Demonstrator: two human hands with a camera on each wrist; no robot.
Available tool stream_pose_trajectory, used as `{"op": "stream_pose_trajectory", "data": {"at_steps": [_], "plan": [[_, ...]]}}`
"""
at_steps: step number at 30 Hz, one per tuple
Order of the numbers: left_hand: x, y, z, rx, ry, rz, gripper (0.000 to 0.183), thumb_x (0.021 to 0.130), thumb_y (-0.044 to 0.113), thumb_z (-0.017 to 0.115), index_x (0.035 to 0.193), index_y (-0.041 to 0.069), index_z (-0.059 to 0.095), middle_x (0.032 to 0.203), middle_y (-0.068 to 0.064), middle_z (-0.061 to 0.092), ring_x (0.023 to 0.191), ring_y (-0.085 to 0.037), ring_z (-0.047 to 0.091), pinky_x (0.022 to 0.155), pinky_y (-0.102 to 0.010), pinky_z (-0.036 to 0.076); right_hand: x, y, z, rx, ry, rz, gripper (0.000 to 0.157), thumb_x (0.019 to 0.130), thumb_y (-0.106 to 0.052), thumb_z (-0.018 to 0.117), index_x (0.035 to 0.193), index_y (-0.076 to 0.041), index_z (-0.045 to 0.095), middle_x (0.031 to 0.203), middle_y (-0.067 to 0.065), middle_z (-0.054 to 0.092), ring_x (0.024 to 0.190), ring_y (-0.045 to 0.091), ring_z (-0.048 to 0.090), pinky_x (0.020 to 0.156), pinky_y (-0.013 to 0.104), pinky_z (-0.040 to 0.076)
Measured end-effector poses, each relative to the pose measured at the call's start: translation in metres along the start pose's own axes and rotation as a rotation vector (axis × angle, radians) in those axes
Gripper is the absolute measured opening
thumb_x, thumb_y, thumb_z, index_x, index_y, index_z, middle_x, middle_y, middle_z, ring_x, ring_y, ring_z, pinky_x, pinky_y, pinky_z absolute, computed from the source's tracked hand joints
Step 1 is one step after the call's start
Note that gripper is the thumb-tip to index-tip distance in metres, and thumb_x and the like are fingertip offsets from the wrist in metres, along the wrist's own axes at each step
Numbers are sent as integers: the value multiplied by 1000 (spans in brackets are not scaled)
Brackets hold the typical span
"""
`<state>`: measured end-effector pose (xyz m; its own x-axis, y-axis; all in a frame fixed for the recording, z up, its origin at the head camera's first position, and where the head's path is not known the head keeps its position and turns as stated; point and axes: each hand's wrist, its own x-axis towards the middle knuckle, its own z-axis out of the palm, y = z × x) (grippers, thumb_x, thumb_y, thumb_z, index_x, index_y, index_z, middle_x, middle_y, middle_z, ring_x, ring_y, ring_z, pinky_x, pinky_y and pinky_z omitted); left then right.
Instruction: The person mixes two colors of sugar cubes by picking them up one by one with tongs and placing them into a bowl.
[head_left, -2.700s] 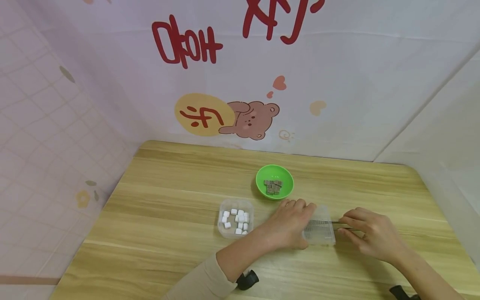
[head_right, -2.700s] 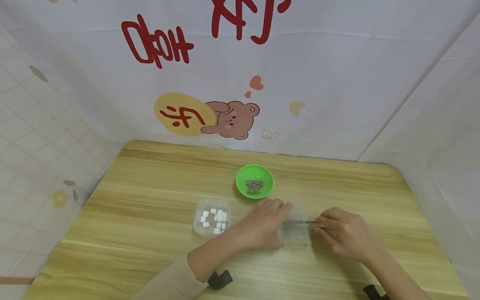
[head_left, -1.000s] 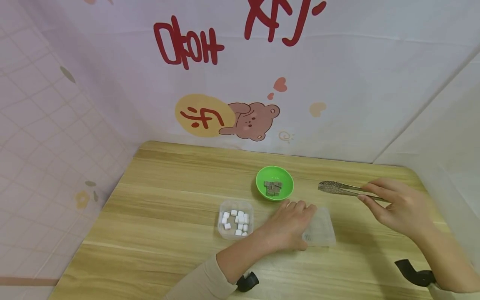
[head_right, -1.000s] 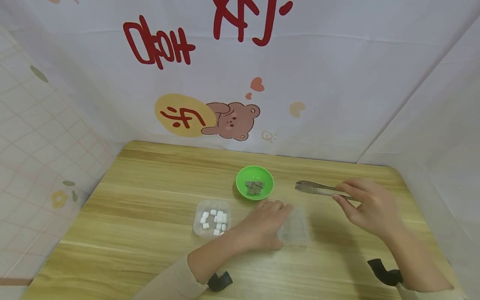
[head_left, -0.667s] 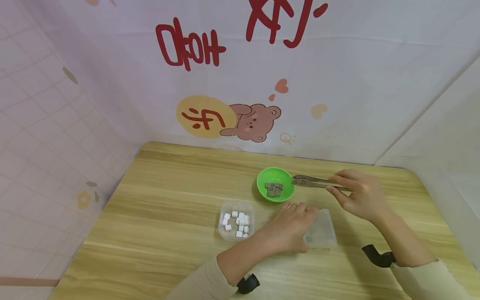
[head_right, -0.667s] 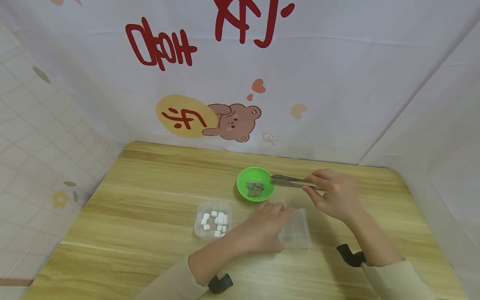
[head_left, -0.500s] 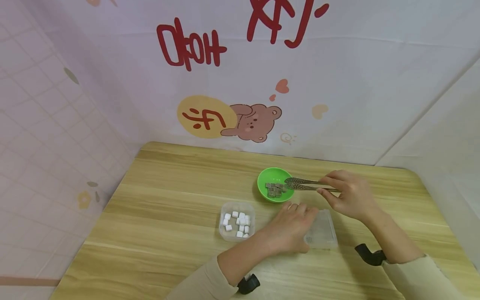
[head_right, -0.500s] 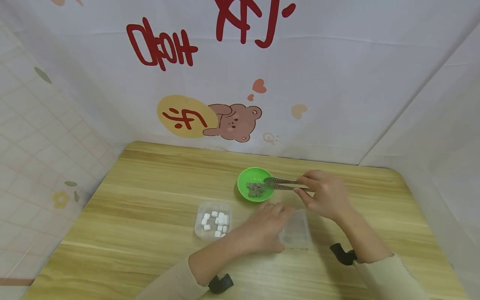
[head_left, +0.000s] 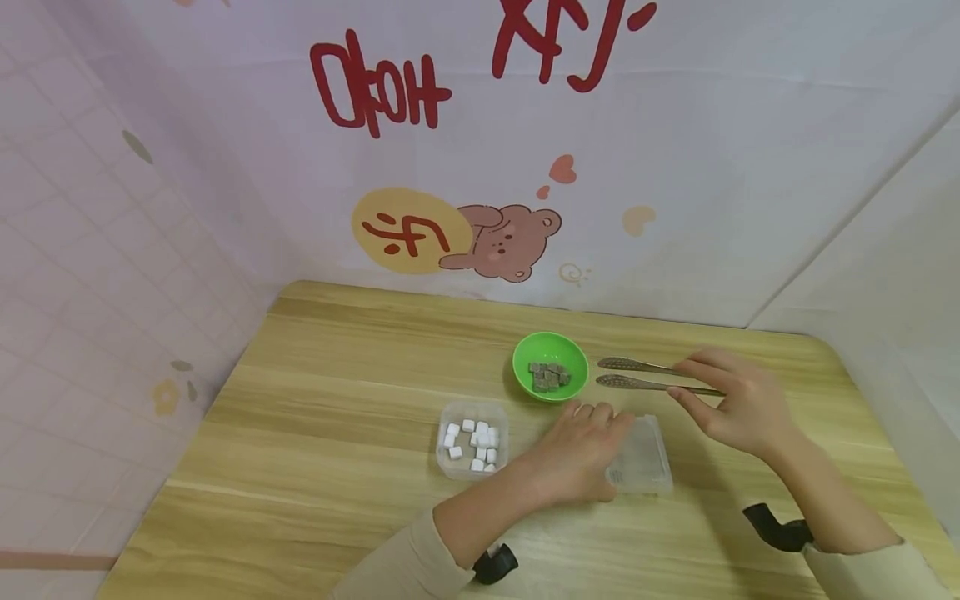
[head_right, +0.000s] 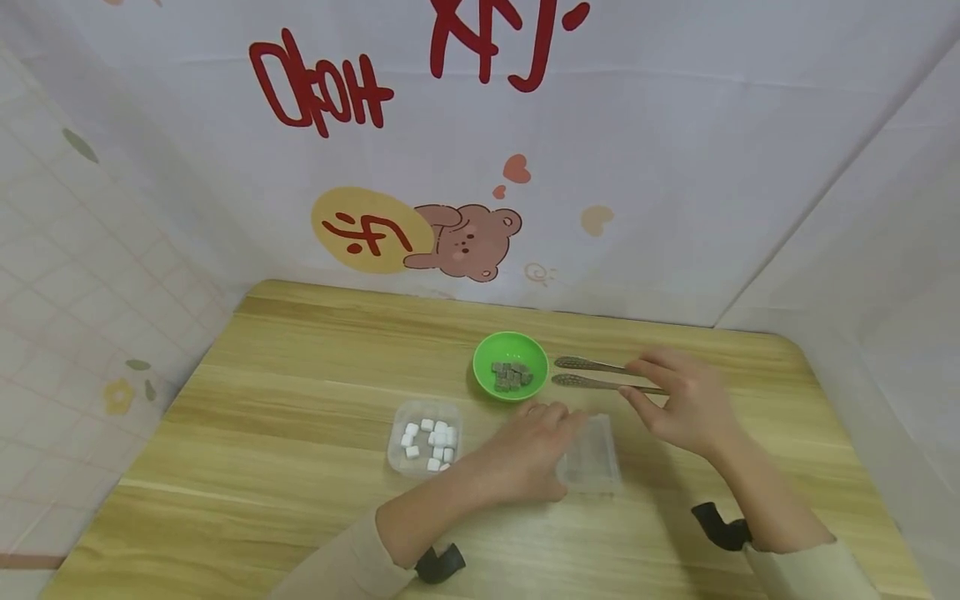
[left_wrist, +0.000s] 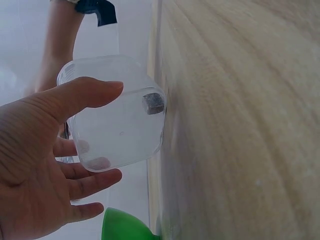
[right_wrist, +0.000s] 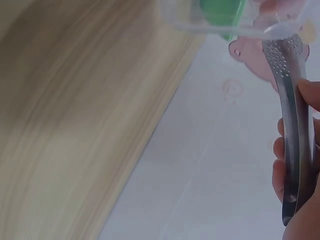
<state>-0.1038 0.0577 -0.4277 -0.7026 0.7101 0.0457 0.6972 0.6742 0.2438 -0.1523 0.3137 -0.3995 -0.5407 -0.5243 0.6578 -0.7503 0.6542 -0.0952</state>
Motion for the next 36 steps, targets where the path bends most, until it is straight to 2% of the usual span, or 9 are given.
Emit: {"op": "stream_pose_trajectory", "data": {"at_steps": [2, 7, 12, 19, 23, 26, 30, 33, 36], "plan": [[0, 0, 0, 1, -3, -3, 88, 74, 40, 91, 147, 17, 47, 117, 5, 54, 108, -11, 53, 112, -34, 37, -8, 2, -8, -31, 1, 23, 63, 103, -58, 53, 96, -2, 80, 92, 10, 75, 75, 31, 70, 59, 40, 50], [-1, 0, -2, -2, -21, -13, 91, 75, 41, 91, 150, 16, 45, 121, 4, 55, 111, -11, 53, 113, -34, 37, -29, 12, -23, -71, 30, 41, 69, 100, -63, 53, 99, 0, 80, 92, 13, 75, 74, 30, 66, 58, 33, 50], [0, 0, -2, 4, -28, -23, 92, 75, 44, 91, 150, 16, 45, 120, 4, 54, 109, -11, 52, 112, -33, 37, -48, 21, -33, -88, 62, 42, 70, 99, -66, 53, 102, -1, 81, 92, 13, 75, 80, 20, 64, 55, 32, 48], [0, 2, -1, 2, -30, -27, 91, 75, 42, 91, 150, 16, 45, 121, 4, 54, 110, -11, 52, 113, -34, 36, -70, 18, -50, -84, -3, 95, 72, 100, -67, 50, 102, -2, 79, 93, 13, 73, 93, 6, 59, 67, 29, 46], [0, 3, -1, 1, -32, -30, 93, 75, 42, 91, 151, 16, 44, 123, 4, 54, 111, -11, 53, 114, -35, 36, -79, 18, -57, -62, -31, 93, 69, 99, -67, 54, 102, -3, 79, 92, 11, 73, 96, 3, 59, 75, 20, 46], [0, 3, -1, 6, -29, -27, 93, 75, 43, 91, 151, 16, 44, 122, 4, 54, 111, -11, 53, 114, -34, 36, -85, 16, -60, -61, -39, 74, 63, 96, -66, 60, 100, -6, 79, 92, 8, 74, 96, -1, 59, 71, 17, 49], [0, 3, -1, 4, -25, -29, 92, 75, 43, 91, 150, 16, 45, 121, 4, 54, 110, -11, 53, 113, -34, 36, -90, 9, -64, -75, -107, 89, 46, 90, -54, 72, 102, -10, 79, 96, 3, 74, 98, -3, 58, 66, 20, 51], [0, 3, -2, -2, -26, -31, 92, 75, 42, 91, 150, 17, 45, 121, 4, 54, 110, -11, 53, 114, -35, 35, -93, 3, -62, -72, -151, 100, 45, 92, -54, 71, 104, -12, 79, 99, -2, 73, 97, -2, 58, 67, 22, 51], [-1, 3, -2, -4, -26, -31, 91, 75, 42, 91, 150, 17, 45, 120, 4, 54, 110, -11, 53, 115, -35, 35, -94, -2, -56, -72, -163, 81, 51, 97, -61, 61, 104, -14, 79, 100, -6, 72, 93, 2, 61, 65, 24, 52]]}}
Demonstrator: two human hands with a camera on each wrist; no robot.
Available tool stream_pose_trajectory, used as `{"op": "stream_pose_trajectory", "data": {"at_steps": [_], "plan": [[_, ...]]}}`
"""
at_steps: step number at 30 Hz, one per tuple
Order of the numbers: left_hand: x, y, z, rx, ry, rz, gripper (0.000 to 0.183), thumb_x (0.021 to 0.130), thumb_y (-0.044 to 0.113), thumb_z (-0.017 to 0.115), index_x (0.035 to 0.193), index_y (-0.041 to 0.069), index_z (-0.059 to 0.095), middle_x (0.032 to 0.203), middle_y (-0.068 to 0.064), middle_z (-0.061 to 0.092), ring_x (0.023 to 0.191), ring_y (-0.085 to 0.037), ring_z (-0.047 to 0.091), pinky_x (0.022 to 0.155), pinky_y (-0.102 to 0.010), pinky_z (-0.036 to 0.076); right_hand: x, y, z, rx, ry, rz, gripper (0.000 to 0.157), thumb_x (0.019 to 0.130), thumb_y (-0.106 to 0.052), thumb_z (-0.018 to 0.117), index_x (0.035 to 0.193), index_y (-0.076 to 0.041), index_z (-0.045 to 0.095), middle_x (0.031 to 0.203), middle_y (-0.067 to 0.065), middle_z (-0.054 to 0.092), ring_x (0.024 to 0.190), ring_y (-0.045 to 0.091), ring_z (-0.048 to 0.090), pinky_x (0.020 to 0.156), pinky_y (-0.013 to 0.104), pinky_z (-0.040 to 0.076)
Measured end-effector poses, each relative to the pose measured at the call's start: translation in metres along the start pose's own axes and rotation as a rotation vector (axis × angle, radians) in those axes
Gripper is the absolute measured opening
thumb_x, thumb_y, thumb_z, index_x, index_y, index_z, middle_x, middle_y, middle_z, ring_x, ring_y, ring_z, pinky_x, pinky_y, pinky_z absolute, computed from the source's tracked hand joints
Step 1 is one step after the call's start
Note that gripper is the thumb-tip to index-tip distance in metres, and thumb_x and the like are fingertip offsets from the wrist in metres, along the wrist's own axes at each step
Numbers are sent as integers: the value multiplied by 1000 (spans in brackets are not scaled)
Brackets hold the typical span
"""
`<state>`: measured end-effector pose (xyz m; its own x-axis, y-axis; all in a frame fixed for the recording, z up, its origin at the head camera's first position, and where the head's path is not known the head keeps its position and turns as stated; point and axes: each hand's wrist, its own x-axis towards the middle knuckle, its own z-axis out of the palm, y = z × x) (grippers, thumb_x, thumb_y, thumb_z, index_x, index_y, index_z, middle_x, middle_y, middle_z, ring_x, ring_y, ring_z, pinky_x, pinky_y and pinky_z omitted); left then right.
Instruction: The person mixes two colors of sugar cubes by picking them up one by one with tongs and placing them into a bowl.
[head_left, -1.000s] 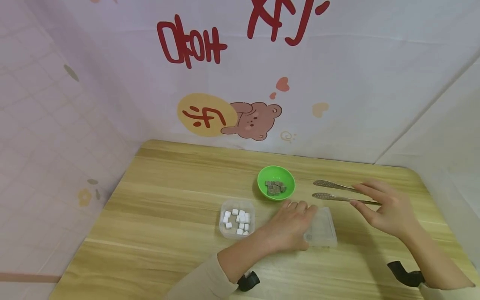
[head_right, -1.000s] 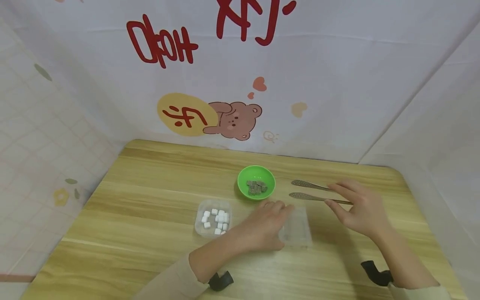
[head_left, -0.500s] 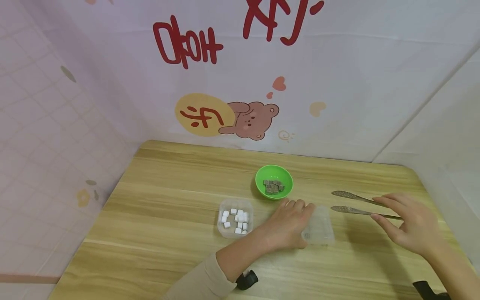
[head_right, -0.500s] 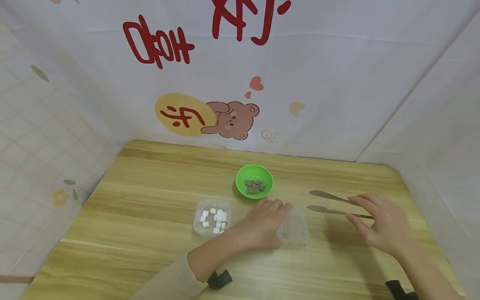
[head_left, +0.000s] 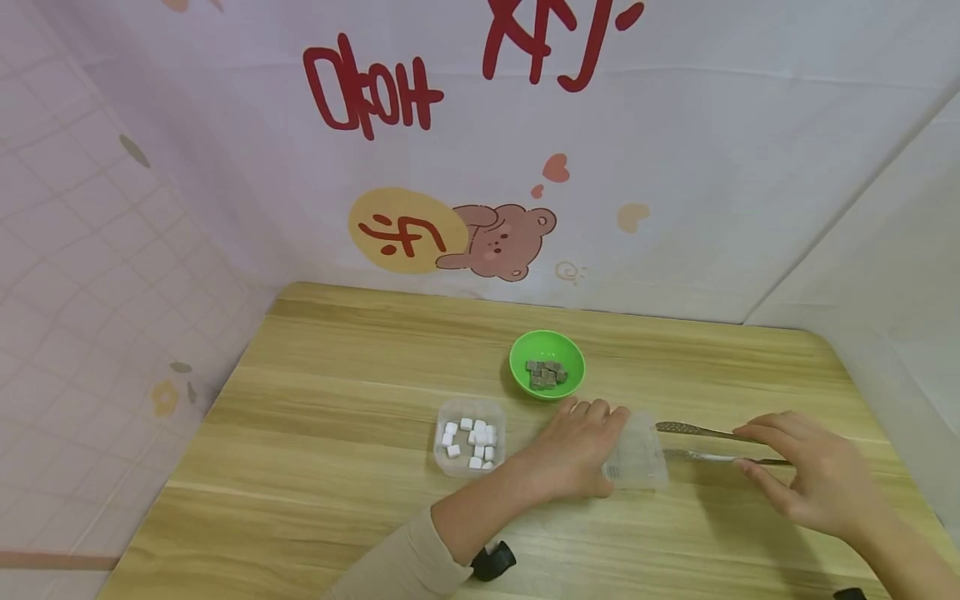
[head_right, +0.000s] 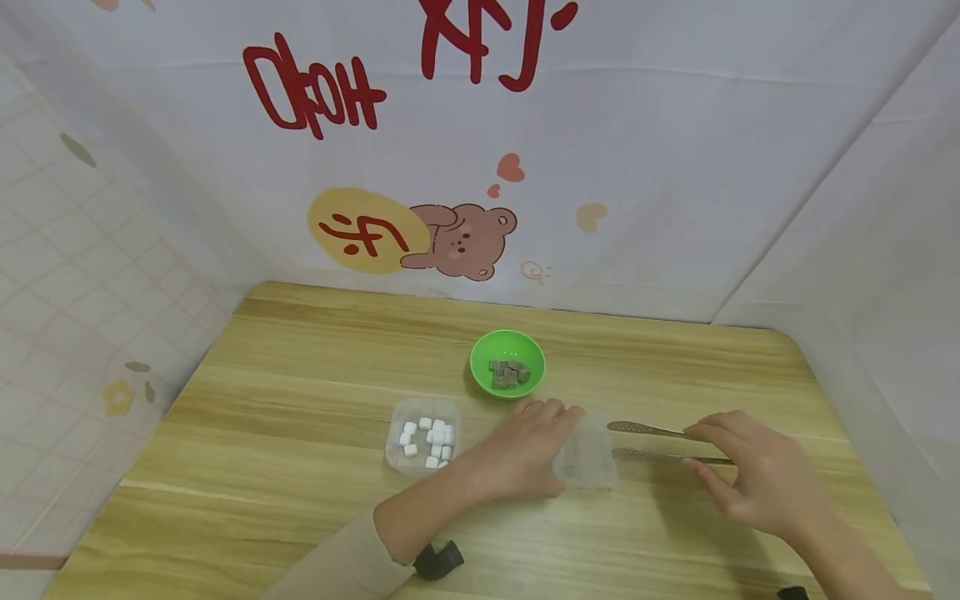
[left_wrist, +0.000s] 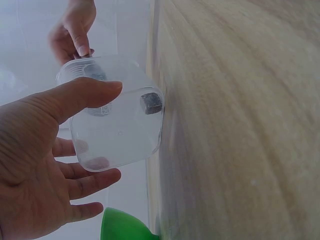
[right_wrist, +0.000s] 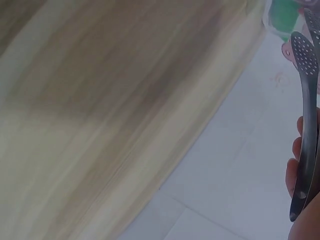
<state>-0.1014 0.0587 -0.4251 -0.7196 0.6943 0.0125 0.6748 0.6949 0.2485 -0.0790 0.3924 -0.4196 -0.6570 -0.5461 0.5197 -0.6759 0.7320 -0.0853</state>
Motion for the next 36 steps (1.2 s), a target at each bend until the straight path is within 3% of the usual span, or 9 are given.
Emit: {"op": "stream_pose_trajectory", "data": {"at_steps": [6, 13, 20, 36], "plan": [[-1, -1, 1, -1, 7, 5, 90, 75, 42, 91, 148, 18, 45, 119, 5, 53, 109, -11, 53, 115, -35, 35, 6, -9, 13, -14, -26, -73, 48, 100, -59, 56, 100, -16, 78, 99, -9, 71, 85, 13, 67, 65, 28, 54], [0, 0, 1, -1, 9, 7, 88, 75, 42, 91, 146, 18, 45, 117, 6, 52, 107, -11, 52, 115, -36, 35, 11, -15, 25, 16, -72, -113, 45, 101, -57, 57, 96, -16, 77, 96, -11, 70, 83, 13, 68, 66, 29, 56], [0, 0, 0, 0, 4, -1, 91, 74, 42, 92, 148, 17, 45, 120, 5, 54, 110, -11, 53, 117, -36, 34, 16, -18, 36, 57, 0, -174, 47, 104, -54, 52, 92, -16, 76, 93, -11, 70, 78, 11, 66, 62, 27, 55], [0, 0, 1, 8, 18, 12, 90, 73, 41, 93, 146, 16, 46, 117, 5, 54, 106, -10, 53, 113, -36, 37, 22, -34, 40, 77, -39, -157, 46, 107, -51, 49, 88, -17, 75, 91, -14, 68, 76, 7, 65, 64, 24, 55]]}}
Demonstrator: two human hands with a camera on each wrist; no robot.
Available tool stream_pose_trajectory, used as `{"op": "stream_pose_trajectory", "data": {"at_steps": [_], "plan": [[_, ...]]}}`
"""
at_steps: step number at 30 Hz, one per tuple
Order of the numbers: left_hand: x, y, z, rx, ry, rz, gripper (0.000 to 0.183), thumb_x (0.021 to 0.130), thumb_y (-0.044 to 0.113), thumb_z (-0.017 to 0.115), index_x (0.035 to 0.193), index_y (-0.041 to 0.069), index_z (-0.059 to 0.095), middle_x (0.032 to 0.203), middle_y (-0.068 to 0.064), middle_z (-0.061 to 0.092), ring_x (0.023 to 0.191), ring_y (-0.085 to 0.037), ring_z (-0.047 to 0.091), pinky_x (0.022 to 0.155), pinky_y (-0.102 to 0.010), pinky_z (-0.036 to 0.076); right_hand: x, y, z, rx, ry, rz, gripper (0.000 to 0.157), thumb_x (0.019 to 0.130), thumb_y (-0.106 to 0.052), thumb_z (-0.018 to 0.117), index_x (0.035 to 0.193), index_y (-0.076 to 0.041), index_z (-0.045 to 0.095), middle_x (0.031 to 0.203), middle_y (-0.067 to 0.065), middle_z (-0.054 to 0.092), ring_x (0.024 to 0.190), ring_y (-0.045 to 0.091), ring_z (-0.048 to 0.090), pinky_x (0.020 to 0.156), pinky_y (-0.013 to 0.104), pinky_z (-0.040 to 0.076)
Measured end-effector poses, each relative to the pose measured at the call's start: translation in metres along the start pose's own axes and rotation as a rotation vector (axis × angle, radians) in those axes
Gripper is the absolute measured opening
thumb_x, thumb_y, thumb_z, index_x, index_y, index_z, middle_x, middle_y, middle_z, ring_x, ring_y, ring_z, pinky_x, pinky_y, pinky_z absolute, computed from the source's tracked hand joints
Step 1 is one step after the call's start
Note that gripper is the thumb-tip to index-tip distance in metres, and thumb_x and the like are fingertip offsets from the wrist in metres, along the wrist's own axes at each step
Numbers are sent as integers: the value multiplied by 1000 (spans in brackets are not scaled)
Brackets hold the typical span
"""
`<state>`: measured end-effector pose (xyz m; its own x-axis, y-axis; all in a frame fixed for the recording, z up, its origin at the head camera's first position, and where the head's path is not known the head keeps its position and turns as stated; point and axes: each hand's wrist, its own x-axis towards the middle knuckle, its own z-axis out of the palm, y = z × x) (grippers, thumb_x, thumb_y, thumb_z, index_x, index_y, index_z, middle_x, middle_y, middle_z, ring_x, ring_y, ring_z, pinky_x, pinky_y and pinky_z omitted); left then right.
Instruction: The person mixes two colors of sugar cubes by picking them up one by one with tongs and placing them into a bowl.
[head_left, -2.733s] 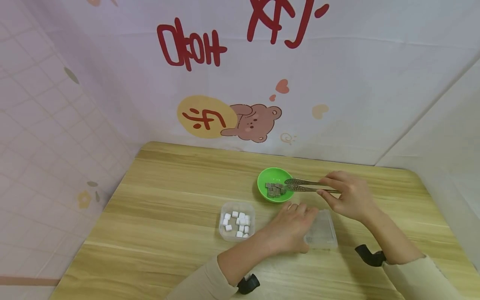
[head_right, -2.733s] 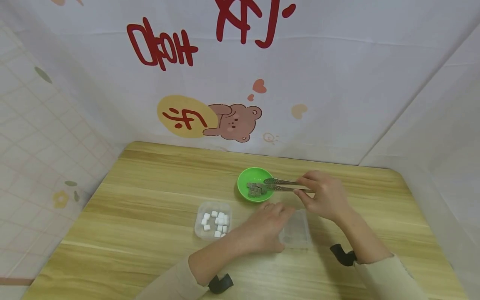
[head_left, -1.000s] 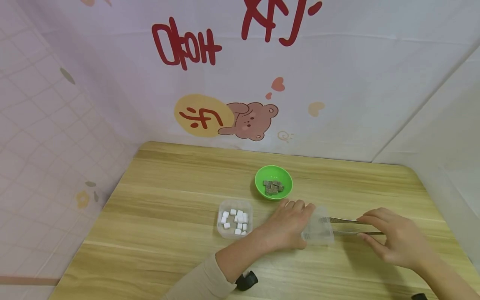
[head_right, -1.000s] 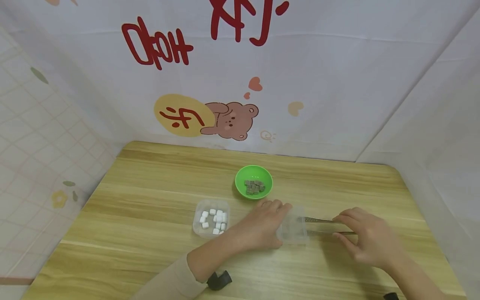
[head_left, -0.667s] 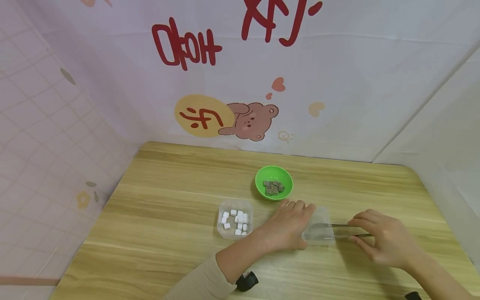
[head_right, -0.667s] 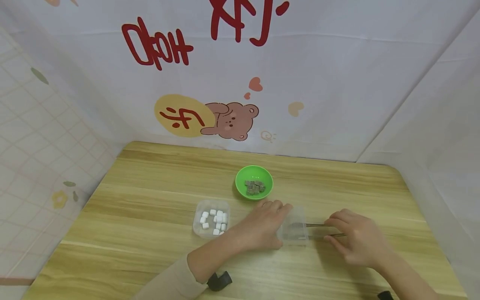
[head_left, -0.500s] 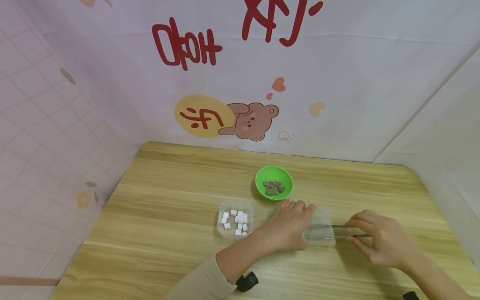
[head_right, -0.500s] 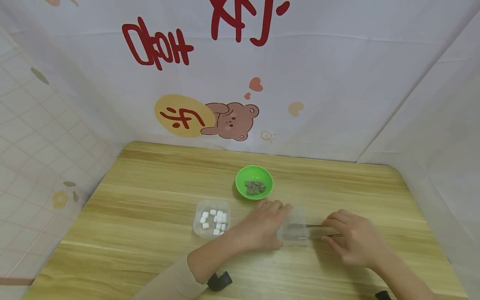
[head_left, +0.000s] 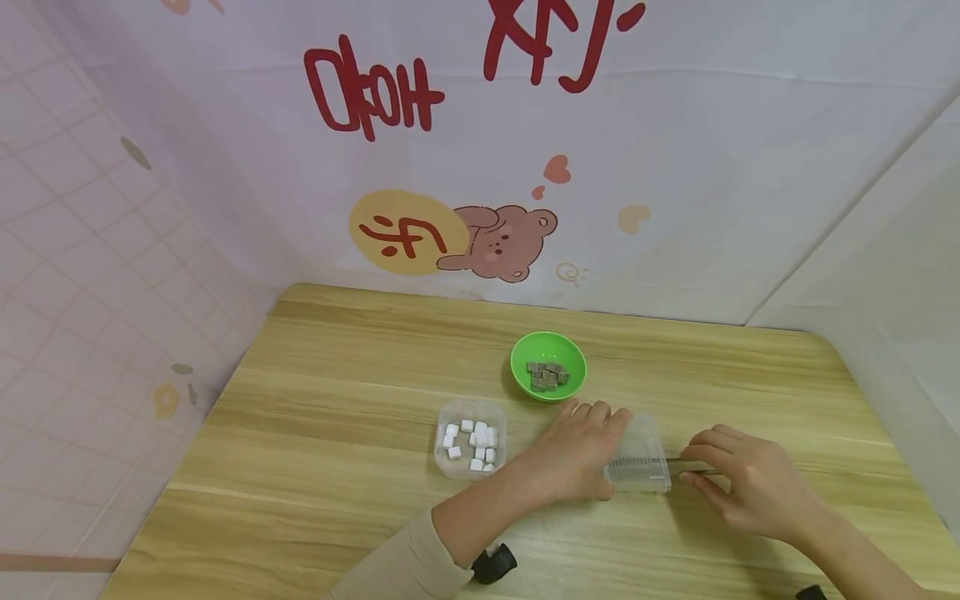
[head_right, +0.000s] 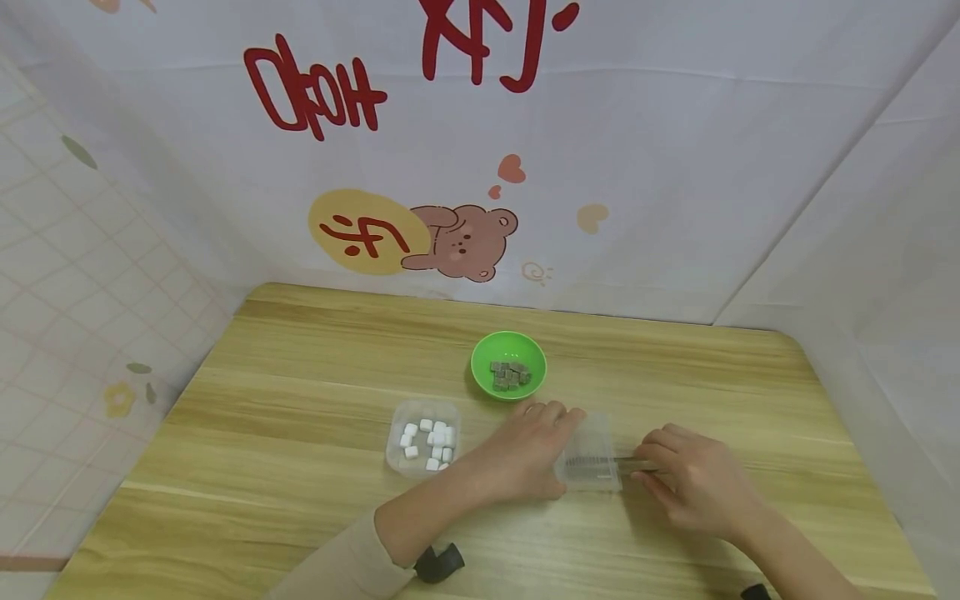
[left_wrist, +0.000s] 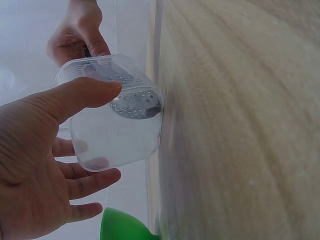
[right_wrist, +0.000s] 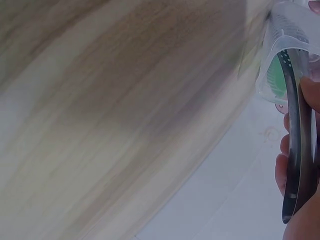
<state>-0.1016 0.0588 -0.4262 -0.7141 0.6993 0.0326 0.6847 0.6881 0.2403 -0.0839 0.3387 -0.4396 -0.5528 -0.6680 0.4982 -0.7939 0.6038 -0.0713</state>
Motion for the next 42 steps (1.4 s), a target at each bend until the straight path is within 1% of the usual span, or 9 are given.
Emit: {"op": "stream_pose_trajectory", "data": {"at_steps": [4, 9, 16, 22, 27, 32, 36, 39, 42], "plan": [[0, 0, 1, 2, 2, -1, 91, 73, 41, 93, 147, 16, 46, 118, 5, 54, 106, -10, 53, 114, -36, 36, -1, -1, 0, -1, 4, 6, 47, 107, -51, 49, 88, -16, 75, 91, -13, 69, 75, 8, 65, 63, 22, 55], [0, 0, 1, 3, -1, -4, 92, 73, 42, 93, 148, 16, 45, 119, 4, 54, 108, -10, 53, 114, -36, 36, -3, 1, -1, -11, 74, -4, 45, 107, -51, 51, 88, -18, 75, 90, -12, 69, 74, 9, 66, 62, 22, 54], [-1, 0, 0, 12, 2, 1, 92, 74, 43, 92, 148, 16, 45, 120, 4, 55, 111, -11, 54, 116, -36, 35, -8, 4, -11, -44, 126, 43, 49, 105, -56, 51, 87, -17, 76, 88, -9, 70, 74, 12, 66, 63, 22, 54], [-1, 0, 1, 13, 4, 1, 93, 75, 43, 92, 150, 16, 45, 121, 4, 55, 112, -11, 54, 116, -37, 35, -17, 8, -27, -71, 126, 128, 54, 104, -60, 51, 87, -16, 77, 88, -8, 70, 82, 3, 63, 67, 17, 52], [0, 0, 2, 26, 18, 4, 89, 75, 42, 91, 147, 15, 46, 118, 4, 54, 112, -12, 51, 113, -34, 35, -22, 15, -38, -79, 175, 154, 55, 102, -60, 55, 87, -13, 78, 86, -4, 71, 86, -4, 61, 68, 14, 49], [-1, 2, 2, 26, 29, -6, 83, 74, 40, 91, 141, 16, 48, 110, 6, 50, 107, -12, 46, 108, -30, 36, -21, 20, -46, -55, 252, 153, 58, 101, -60, 57, 85, -8, 78, 83, 0, 72, 89, -11, 58, 76, 7, 43], [-2, 4, 2, -24, 22, -24, 81, 74, 34, 91, 139, 14, 47, 107, 5, 47, 104, -13, 44, 102, -27, 38, -15, 22, -50, -14, 300, 141, 61, 101, -58, 60, 83, -2, 77, 81, 5, 71, 93, -13, 57, 86, 2, 38], [-2, 7, 2, -74, 20, -43, 80, 73, 29, 90, 137, 13, 46, 106, 4, 46, 102, -14, 43, 100, -25, 39, -6, 24, -53, -30, 311, 143, 63, 100, -60, 59, 82, -2, 77, 80, 6, 71, 94, -14, 56, 79, 4, 41], [-3, 9, 3, -105, 35, -66, 79, 71, 28, 91, 135, 12, 47, 106, 3, 45, 100, -14, 42, 100, -25, 40, 6, 25, -55, -63, 303, 151, 64, 100, -62, 58, 82, -3, 78, 80, 4, 71, 90, -14, 56, 66, 10, 43]]}}
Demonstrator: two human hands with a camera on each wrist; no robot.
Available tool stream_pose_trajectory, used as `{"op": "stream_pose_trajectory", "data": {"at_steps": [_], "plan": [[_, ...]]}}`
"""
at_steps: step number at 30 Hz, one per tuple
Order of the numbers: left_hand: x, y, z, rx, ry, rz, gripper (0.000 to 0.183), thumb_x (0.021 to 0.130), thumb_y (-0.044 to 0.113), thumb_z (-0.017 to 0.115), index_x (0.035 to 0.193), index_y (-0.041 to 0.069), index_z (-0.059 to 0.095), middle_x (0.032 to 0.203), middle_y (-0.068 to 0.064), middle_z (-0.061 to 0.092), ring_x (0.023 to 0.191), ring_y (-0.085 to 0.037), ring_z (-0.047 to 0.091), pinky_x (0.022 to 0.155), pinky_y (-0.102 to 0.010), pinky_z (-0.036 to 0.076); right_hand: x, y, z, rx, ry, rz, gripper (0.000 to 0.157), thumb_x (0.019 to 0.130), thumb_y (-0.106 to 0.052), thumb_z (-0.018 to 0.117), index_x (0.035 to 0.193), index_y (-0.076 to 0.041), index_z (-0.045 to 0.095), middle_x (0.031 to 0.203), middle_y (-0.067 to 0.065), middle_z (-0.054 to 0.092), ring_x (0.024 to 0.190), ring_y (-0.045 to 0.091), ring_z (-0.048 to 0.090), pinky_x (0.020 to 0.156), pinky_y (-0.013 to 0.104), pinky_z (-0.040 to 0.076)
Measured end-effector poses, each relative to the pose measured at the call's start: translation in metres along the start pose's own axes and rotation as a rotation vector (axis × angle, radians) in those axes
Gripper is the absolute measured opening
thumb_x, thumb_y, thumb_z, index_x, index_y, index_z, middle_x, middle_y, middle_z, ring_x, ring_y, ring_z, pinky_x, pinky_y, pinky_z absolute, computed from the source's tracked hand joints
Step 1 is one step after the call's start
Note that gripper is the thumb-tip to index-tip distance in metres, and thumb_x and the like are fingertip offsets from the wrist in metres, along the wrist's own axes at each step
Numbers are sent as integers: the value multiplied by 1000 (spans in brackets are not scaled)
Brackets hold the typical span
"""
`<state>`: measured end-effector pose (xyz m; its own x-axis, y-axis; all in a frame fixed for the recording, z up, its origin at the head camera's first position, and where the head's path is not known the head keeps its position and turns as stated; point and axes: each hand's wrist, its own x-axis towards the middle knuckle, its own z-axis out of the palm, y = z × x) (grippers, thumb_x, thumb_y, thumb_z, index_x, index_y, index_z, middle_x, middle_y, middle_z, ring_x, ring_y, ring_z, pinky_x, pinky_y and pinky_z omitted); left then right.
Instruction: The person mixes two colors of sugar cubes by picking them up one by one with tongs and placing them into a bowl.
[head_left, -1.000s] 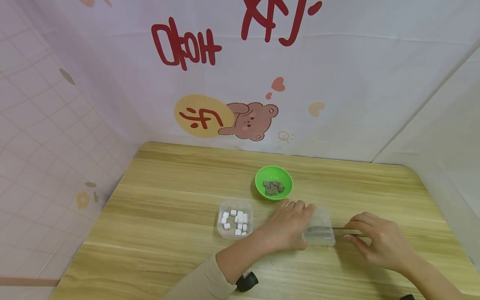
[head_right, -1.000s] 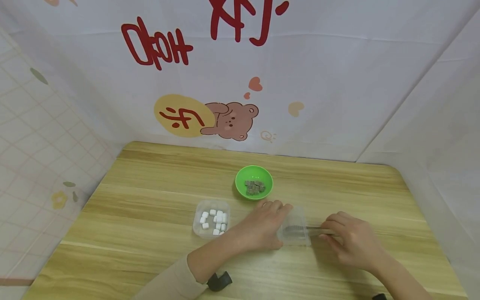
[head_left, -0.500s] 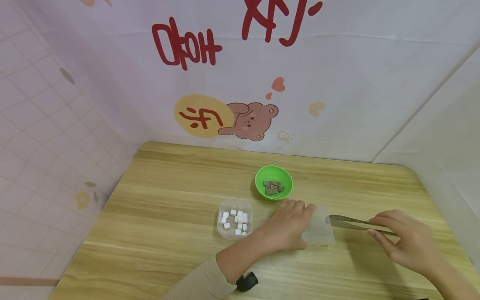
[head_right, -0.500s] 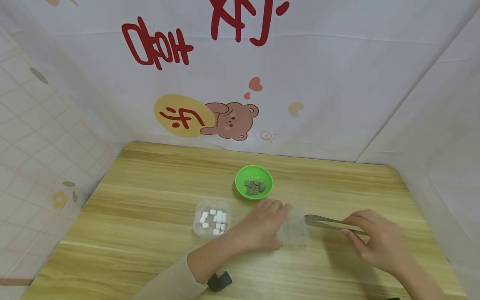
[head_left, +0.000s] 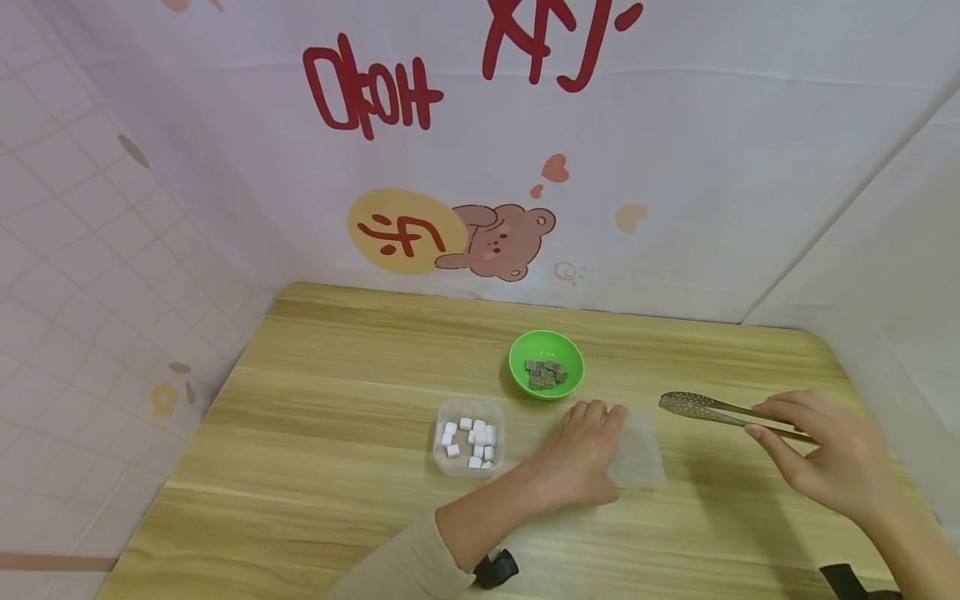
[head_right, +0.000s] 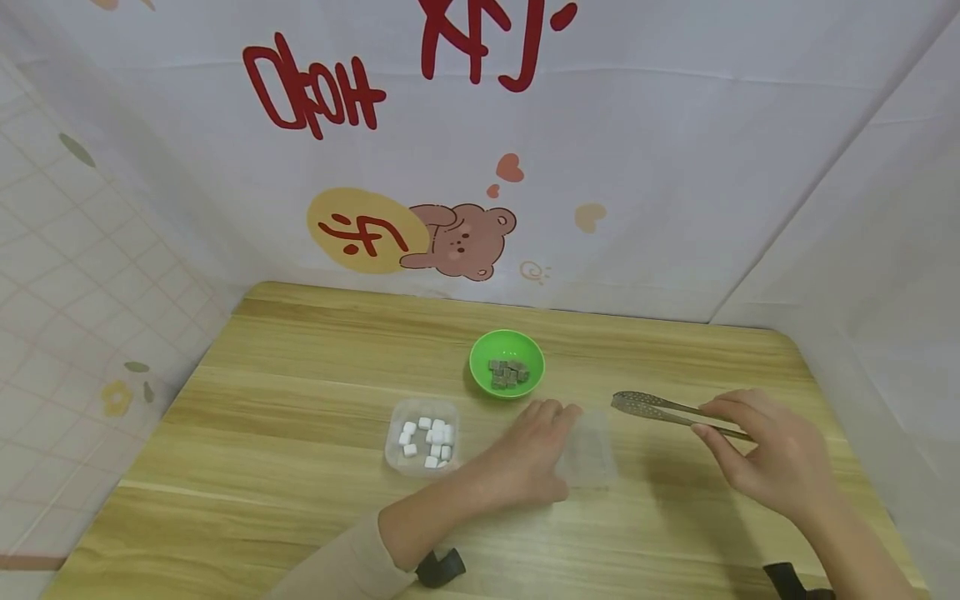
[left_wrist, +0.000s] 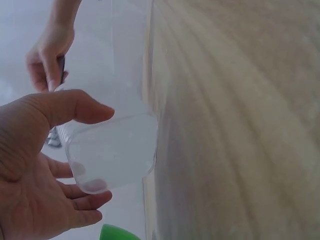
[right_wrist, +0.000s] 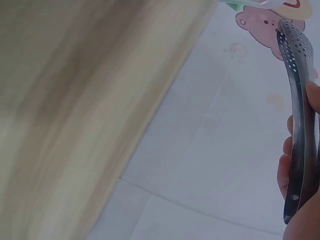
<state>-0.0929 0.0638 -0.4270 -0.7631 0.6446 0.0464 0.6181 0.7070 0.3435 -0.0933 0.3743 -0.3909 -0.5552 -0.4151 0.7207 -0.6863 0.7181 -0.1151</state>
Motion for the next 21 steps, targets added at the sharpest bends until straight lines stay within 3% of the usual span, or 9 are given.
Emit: {"op": "stream_pose_trajectory", "data": {"at_steps": [2, 7, 10, 13, 17, 21], "plan": [[0, 1, 2, -12, 14, -11, 75, 70, 27, 90, 131, 12, 48, 104, 3, 44, 97, -13, 42, 96, -24, 41, 9, 0, 3, -11, -4, -5, 65, 100, -62, 57, 82, -4, 78, 80, 5, 72, 88, -12, 56, 65, 13, 44], [2, 2, 6, -64, 35, -32, 69, 69, 18, 87, 125, 11, 47, 101, 2, 45, 92, -13, 43, 86, -23, 42, 28, 2, 19, -9, 10, -38, 63, 101, -60, 57, 85, -3, 79, 82, 10, 73, 84, 5, 62, 81, 7, 39], [3, 5, 8, -64, 39, -52, 73, 72, 20, 90, 130, 9, 47, 104, 0, 49, 95, -13, 47, 88, -24, 45, 40, 2, 31, -15, 9, -69, 59, 101, -57, 57, 87, -5, 79, 83, 8, 74, 74, 16, 64, 71, 16, 45], [5, 9, 11, -28, 42, -61, 84, 73, 33, 94, 136, 6, 46, 110, -1, 53, 100, -13, 53, 94, -23, 47, 53, -1, 41, -5, -6, -93, 55, 102, -55, 58, 88, -6, 80, 84, 5, 75, 67, 21, 65, 61, 28, 47], [6, 14, 16, -21, 47, -60, 94, 70, 44, 97, 138, 5, 45, 113, -1, 56, 104, -12, 57, 97, -22, 47, 69, -7, 55, 43, -34, -97, 53, 102, -53, 59, 90, -5, 79, 86, 5, 75, 70, 24, 68, 62, 31, 48], [6, 15, 16, -41, 35, -74, 91, 71, 43, 97, 136, 6, 46, 118, -1, 57, 111, -12, 57, 101, -23, 46, 81, -14, 68, 69, -78, -80, 54, 103, -54, 57, 92, -7, 79, 89, 4, 75, 72, 24, 70, 63, 36, 50]]}}
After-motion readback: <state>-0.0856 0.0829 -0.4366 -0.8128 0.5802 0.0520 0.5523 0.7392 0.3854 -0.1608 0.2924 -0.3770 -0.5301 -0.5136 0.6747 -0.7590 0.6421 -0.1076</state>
